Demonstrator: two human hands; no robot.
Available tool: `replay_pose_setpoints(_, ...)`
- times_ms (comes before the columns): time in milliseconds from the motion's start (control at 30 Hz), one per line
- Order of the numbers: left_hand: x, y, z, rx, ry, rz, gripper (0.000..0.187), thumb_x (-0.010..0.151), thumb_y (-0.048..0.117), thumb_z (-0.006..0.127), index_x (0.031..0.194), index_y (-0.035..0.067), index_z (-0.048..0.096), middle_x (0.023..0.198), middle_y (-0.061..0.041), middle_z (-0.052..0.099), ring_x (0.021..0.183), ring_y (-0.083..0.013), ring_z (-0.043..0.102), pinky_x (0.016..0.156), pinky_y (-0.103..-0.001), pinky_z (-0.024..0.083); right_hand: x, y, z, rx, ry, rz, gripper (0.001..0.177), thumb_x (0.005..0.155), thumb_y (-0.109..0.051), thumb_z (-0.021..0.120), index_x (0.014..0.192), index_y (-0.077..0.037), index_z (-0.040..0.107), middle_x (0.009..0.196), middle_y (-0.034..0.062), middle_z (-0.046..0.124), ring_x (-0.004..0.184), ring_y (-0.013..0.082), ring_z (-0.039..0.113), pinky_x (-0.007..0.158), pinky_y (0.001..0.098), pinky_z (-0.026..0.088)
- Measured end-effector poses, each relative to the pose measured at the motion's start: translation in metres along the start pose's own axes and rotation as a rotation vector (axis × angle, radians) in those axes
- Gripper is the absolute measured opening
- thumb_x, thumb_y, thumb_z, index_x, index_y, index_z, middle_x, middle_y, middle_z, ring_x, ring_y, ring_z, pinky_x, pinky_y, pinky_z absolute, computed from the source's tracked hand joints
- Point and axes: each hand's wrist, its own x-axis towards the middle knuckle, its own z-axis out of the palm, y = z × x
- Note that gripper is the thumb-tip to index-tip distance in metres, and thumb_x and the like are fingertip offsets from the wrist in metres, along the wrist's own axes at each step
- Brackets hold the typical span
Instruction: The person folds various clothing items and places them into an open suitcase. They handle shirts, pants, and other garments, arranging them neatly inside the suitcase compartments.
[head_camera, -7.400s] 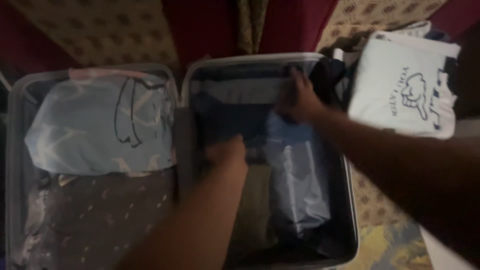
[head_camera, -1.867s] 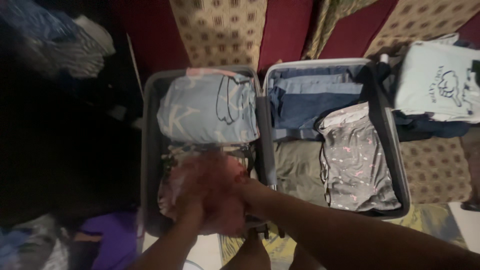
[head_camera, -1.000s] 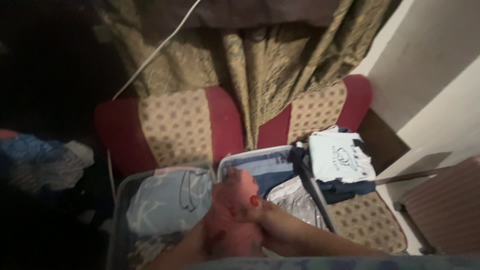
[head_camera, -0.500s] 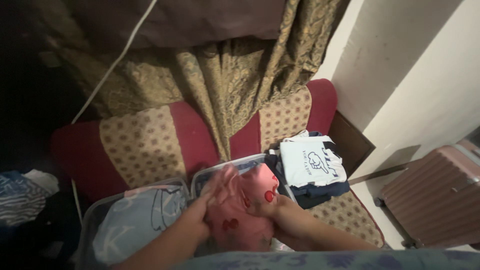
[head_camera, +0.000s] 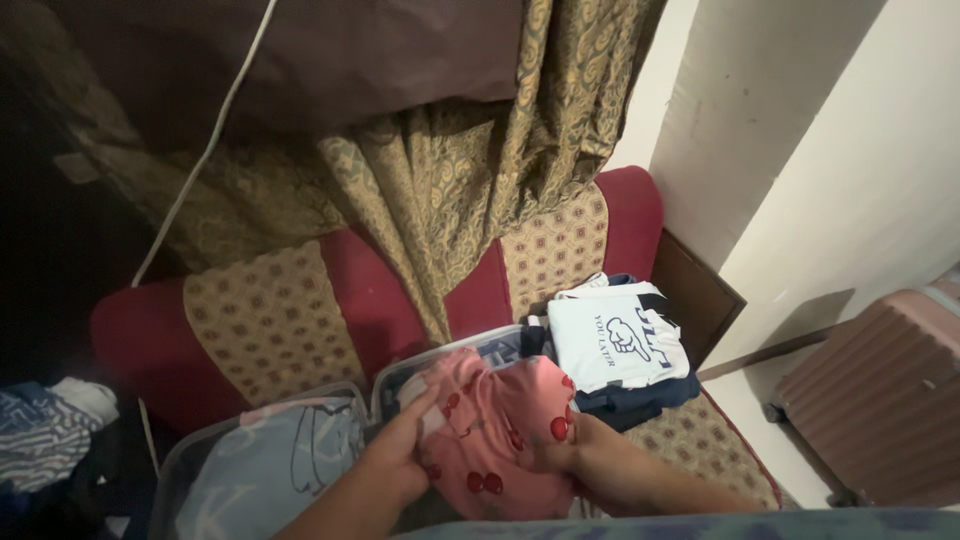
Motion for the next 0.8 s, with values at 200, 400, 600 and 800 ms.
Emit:
replay_pose_setpoints(200, -0.002, 0.001, 0.013, -0.088, -0.113, -0.009, 0.043, 0.089, 0.037, 0.072, 0.124, 0.012, 0.071, 0.126, -0.014, 0.074, 0.12, -0.0355, 0.067, 0.11, -0.057, 0.049, -0.005, -0.013, -0.008, 0.029, -0.03, 0.02, 0.052, 0.082, -0.004, 0.073, 0.132, 0.002, 0.06, 0.122, 0.0121, 0.076, 0.11, 0.0215, 0.073, 0.101, 0.0374, 0.057)
replay_pose_setpoints(400, 0.0, 0.002, 0.025, -0.046, -0.141, -0.062, 0.045, 0.088, 0.039, 0.068, 0.124, 0.011, 0.069, 0.125, -0.016, 0.074, 0.117, -0.0375, 0.067, 0.106, -0.057, 0.047, -0.01, -0.021, -0.02, 0.004, -0.015, 0.051, 0.053, 0.082, -0.008, 0.074, 0.133, 0.0, 0.061, 0.122, 0.0099, 0.077, 0.111, 0.0209, 0.073, 0.103, 0.0369, 0.056)
replay_pose_setpoints(600, 0.004, 0.002, 0.031, -0.039, -0.104, -0.046, 0.042, 0.091, 0.036, 0.068, 0.125, 0.011, 0.07, 0.126, -0.013, 0.074, 0.118, -0.0355, 0.067, 0.109, -0.057, 0.047, -0.009, -0.021, -0.035, -0.078, 0.038, 0.096, 0.056, 0.082, -0.016, 0.078, 0.134, -0.009, 0.06, 0.12, 0.0028, 0.078, 0.109, 0.0164, 0.073, 0.099, 0.0355, 0.056)
replay_pose_setpoints(800, 0.003, 0.006, 0.035, -0.076, -0.206, -0.097, 0.041, 0.092, 0.036, 0.064, 0.126, 0.013, 0.07, 0.129, -0.012, 0.073, 0.122, -0.0328, 0.065, 0.109, -0.054, 0.047, -0.01, -0.021, -0.045, -0.113, 0.009, 0.129, 0.057, 0.08, -0.019, 0.079, 0.133, -0.01, 0.062, 0.119, 0.0022, 0.079, 0.108, 0.0144, 0.074, 0.098, 0.0332, 0.056)
